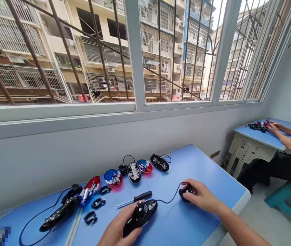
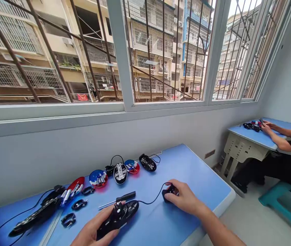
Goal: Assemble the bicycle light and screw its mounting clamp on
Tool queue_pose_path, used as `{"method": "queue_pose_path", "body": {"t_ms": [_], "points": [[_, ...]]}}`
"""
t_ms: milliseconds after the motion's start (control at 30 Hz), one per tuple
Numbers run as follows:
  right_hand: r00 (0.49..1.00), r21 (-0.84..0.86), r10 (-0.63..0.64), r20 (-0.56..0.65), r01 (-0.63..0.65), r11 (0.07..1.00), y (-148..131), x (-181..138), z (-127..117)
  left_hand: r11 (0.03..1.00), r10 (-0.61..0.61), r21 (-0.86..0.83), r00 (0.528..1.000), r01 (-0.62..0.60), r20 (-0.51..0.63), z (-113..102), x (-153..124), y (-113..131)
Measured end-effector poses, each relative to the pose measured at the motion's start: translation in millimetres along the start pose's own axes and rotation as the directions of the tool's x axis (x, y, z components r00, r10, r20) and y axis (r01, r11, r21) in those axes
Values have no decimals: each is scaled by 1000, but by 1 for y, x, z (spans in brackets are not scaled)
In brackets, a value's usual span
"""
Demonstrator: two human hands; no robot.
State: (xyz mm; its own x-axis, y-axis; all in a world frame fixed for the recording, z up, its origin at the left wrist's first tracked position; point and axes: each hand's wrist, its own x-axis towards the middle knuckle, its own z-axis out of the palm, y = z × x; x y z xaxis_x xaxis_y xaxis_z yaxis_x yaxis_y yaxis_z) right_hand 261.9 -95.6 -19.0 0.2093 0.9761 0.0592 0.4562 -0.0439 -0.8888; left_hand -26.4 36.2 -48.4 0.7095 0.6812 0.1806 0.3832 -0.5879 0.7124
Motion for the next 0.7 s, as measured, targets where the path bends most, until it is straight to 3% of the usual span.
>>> {"method": "queue_pose_path", "body": {"t_ms": [100,200,300,400,700], "points": [[980,417,158,120,-194,888,-2,-2,-12,993,-108,-54,994,108,1,7,1,3],[974,602,150,168,-222,767,-2,0,-20,976,-138,-164,990,141,32,15,8,18],[982,582,144,125,-191,790,1,9,-24,970,-113,-208,990,128,84,24,24,48],[985,492,170,8,-152,857,9,26,-29,981,-110,-146,987,126,114,37,49,80],[928,427,208,-308,-61,902,31,79,-61,993,-4,-118,998,-3,-66,105,165,128]]}}
